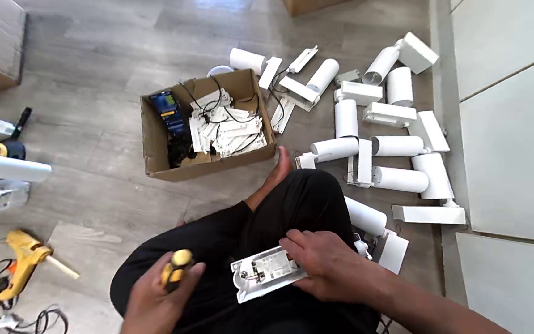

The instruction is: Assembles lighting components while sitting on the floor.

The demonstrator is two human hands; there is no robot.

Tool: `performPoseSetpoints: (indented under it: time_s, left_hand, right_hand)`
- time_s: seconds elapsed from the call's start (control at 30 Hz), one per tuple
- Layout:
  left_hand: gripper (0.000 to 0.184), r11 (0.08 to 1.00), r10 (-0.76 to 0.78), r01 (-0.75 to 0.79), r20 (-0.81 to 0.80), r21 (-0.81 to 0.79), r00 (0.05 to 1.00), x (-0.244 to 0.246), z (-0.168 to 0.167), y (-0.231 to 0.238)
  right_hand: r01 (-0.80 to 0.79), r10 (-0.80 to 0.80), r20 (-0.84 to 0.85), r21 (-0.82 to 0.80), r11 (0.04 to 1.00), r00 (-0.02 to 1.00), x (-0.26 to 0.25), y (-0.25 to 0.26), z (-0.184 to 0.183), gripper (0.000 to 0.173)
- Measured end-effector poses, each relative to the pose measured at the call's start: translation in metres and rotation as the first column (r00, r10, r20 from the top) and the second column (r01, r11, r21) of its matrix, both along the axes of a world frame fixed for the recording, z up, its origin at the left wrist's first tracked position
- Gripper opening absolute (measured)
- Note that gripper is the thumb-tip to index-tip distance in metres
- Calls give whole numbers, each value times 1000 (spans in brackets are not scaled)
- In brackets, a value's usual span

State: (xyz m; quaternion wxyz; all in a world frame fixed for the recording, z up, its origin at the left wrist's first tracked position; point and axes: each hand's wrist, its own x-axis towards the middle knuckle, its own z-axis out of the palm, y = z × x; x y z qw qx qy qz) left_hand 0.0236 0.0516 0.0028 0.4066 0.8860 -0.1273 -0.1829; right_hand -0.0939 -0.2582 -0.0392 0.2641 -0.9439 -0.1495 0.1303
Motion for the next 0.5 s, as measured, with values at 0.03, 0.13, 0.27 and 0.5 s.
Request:
performPoseSetpoints:
  time_s: [0.03,0.13,0.27,0.5]
  left_hand:
    - [26,998,59,-59,21,-20,998,5,3,13]
    - [25,984,171,-174,60,42,983,17,-3,49]
    - [39,944,186,-201,84,261,979,15,-33,77]
    - [42,856,215,-323,290,404,933,8,-57,64]
  right_hand:
    - [64,-63,-33,30,998,997,-1,-7,9,58]
    - [271,-267,-47,132,953,962,-6,-32,34,64]
    - [508,-535,4,308,805,845,-8,-65,77,68]
    - [720,-836,86,465,515,542,43,-127,162,60]
